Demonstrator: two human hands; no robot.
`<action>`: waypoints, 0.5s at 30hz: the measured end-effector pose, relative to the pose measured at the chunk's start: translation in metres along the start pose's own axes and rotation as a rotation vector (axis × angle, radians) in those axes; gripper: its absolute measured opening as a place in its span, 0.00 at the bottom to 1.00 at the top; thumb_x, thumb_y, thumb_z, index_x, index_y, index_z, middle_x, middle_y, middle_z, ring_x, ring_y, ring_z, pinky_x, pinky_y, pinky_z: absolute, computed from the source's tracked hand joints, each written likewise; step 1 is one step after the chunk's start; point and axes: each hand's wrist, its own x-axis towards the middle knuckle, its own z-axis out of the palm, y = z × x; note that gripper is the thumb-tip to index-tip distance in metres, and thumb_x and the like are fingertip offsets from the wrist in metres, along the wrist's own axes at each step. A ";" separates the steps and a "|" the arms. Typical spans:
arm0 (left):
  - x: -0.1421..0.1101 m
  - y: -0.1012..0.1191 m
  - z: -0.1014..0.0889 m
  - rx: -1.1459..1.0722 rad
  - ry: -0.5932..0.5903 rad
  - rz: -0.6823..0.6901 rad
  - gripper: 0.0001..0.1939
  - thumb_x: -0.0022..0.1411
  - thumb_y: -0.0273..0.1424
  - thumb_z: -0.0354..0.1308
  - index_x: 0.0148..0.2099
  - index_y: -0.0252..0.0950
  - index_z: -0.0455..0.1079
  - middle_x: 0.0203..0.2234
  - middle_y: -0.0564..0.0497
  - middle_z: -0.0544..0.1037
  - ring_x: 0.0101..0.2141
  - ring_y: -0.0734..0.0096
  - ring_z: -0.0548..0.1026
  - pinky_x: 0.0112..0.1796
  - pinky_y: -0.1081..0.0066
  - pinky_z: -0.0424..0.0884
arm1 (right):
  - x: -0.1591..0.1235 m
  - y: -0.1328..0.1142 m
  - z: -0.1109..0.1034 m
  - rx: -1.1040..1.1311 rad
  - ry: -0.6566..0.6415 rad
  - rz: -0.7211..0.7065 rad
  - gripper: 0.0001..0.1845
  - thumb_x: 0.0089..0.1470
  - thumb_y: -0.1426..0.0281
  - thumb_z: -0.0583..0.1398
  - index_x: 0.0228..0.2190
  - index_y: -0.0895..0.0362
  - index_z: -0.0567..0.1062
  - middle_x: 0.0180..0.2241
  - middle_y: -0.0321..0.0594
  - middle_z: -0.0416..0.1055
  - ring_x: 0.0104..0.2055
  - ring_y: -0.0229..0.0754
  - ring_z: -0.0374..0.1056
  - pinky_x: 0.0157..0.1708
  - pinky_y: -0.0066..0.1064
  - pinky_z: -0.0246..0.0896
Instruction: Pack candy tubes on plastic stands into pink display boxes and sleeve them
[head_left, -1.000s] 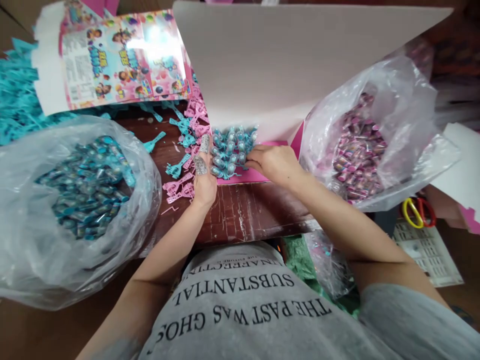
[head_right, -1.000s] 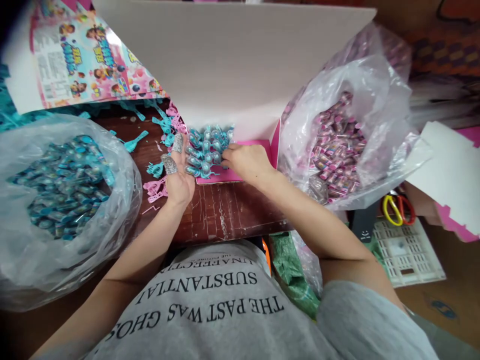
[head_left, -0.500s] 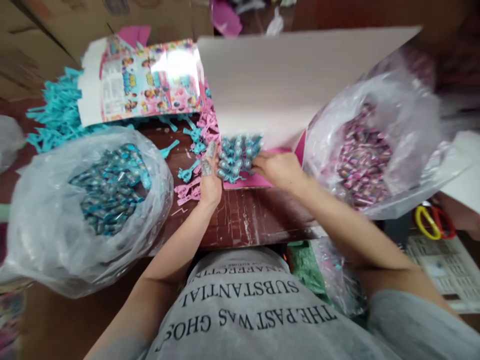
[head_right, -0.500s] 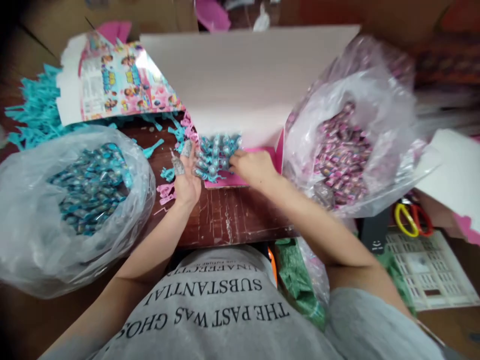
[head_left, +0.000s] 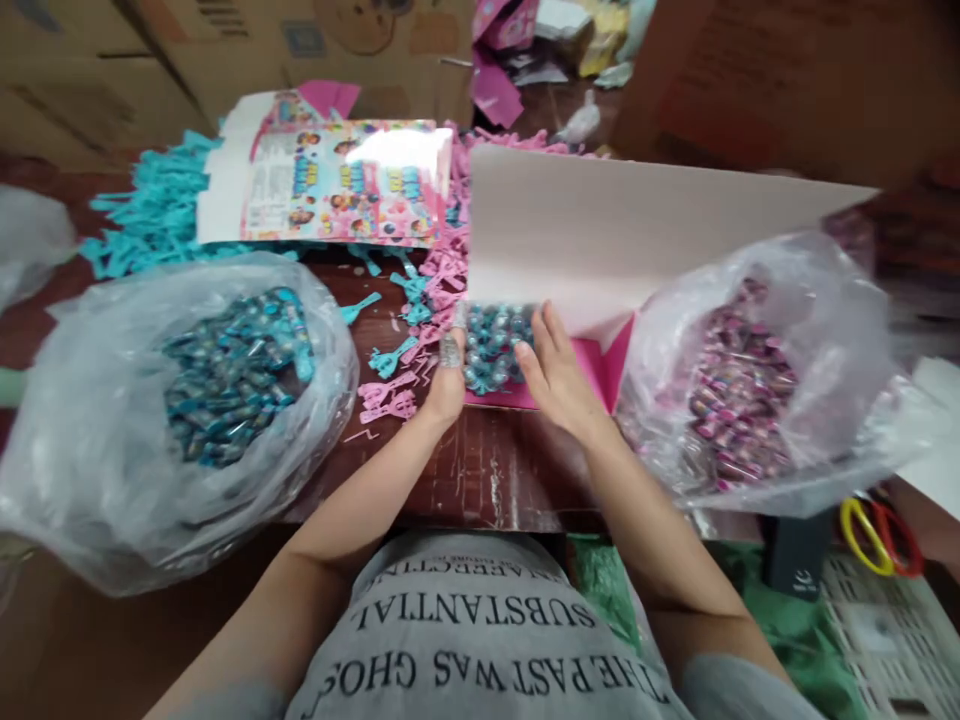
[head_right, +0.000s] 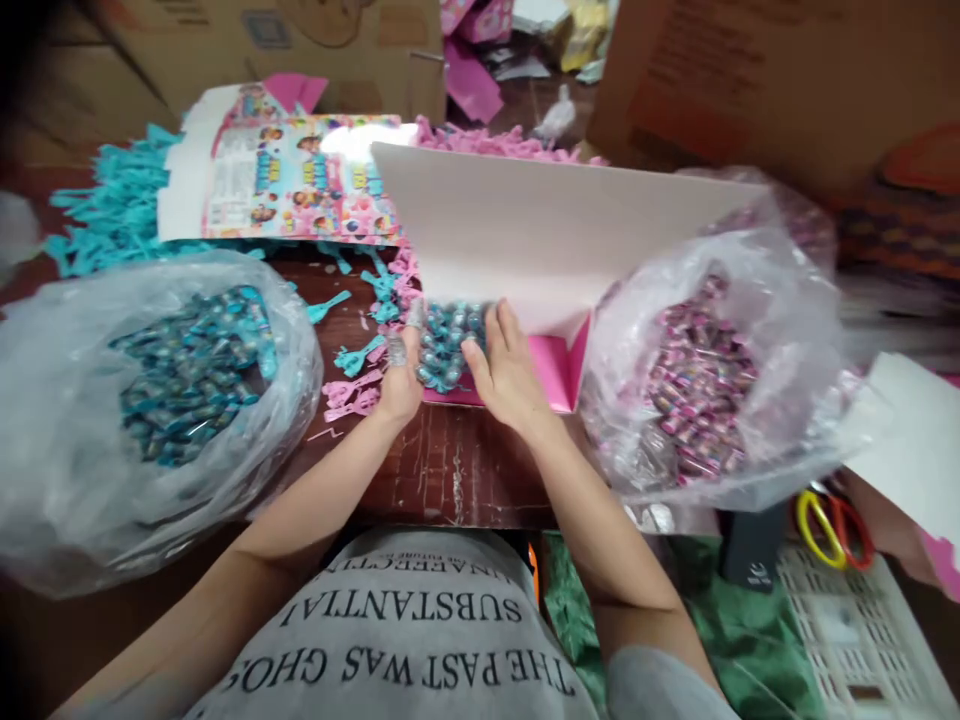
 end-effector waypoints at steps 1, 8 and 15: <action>-0.001 -0.002 0.000 -0.020 0.003 -0.021 0.46 0.71 0.65 0.33 0.74 0.40 0.62 0.74 0.46 0.62 0.77 0.59 0.48 0.75 0.58 0.42 | 0.000 0.001 -0.001 -0.052 -0.015 -0.020 0.45 0.72 0.46 0.39 0.75 0.63 0.50 0.78 0.57 0.38 0.80 0.56 0.36 0.75 0.57 0.42; 0.049 0.024 -0.078 0.395 0.082 0.127 0.31 0.76 0.43 0.46 0.75 0.36 0.59 0.74 0.41 0.60 0.74 0.51 0.55 0.74 0.49 0.47 | -0.006 0.016 -0.023 -0.188 0.066 -0.113 0.40 0.72 0.48 0.43 0.77 0.49 0.44 0.79 0.51 0.39 0.79 0.61 0.40 0.72 0.68 0.47; 0.096 0.056 -0.173 1.093 0.242 -0.171 0.26 0.66 0.17 0.50 0.64 0.17 0.71 0.51 0.24 0.80 0.65 0.35 0.66 0.67 0.38 0.54 | -0.018 -0.077 -0.011 0.016 0.325 -0.432 0.37 0.67 0.58 0.60 0.72 0.39 0.58 0.71 0.49 0.60 0.73 0.60 0.56 0.70 0.62 0.56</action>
